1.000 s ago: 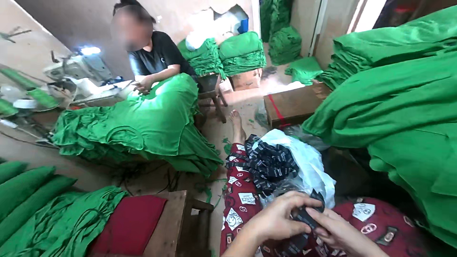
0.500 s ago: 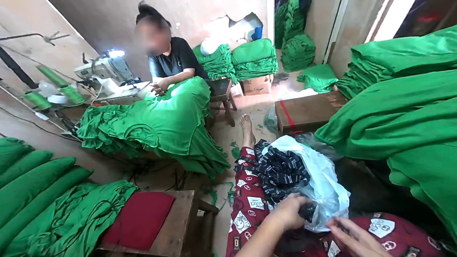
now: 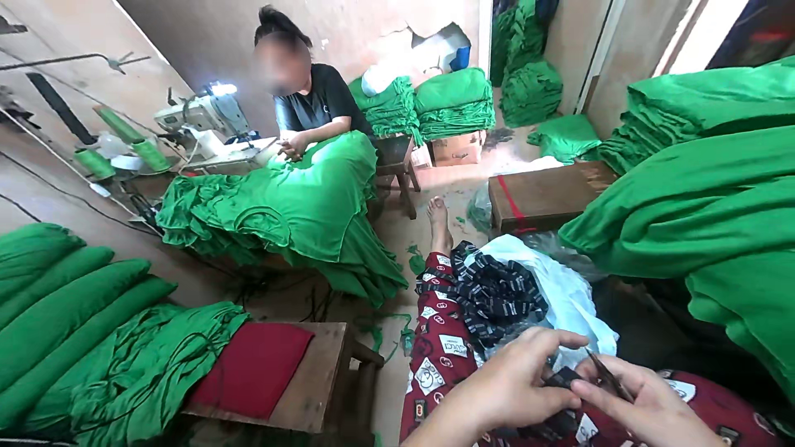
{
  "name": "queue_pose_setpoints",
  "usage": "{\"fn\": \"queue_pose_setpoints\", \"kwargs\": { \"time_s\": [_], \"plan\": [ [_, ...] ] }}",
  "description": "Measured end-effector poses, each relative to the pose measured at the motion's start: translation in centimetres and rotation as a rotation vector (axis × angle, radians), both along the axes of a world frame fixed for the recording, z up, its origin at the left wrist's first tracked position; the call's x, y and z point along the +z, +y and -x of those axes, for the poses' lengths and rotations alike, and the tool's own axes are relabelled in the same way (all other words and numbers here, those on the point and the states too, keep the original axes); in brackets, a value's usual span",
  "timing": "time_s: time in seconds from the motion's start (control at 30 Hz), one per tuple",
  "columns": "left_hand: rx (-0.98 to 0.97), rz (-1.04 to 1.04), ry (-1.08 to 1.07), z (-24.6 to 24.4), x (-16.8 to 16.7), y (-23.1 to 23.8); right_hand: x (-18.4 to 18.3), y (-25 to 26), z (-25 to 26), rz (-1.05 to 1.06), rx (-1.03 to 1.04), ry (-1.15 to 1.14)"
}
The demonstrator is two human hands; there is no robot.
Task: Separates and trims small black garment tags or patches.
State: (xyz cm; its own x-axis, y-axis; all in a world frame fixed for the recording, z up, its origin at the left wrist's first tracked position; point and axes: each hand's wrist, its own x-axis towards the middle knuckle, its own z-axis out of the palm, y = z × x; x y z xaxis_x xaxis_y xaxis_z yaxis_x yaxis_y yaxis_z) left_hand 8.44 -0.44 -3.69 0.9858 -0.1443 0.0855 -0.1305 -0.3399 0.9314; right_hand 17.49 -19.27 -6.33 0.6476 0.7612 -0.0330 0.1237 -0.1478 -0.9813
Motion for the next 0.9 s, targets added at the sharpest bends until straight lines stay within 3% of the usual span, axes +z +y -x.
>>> {"fn": "queue_pose_setpoints", "kwargs": {
  "time_s": [0.2,0.73,0.9],
  "plan": [
    [0.036,-0.017,-0.075,1.0,0.4,0.2,2.1,-0.2,-1.3,0.01,-0.088,-0.109],
    [0.138,0.054,-0.085,1.1,0.4,0.7,3.1,0.2,-2.9,-0.046,-0.116,-0.212],
    [0.069,0.069,-0.143,1.1,0.8,0.9,3.2,0.5,-3.6,-0.083,-0.118,-0.249]
  ]
}}
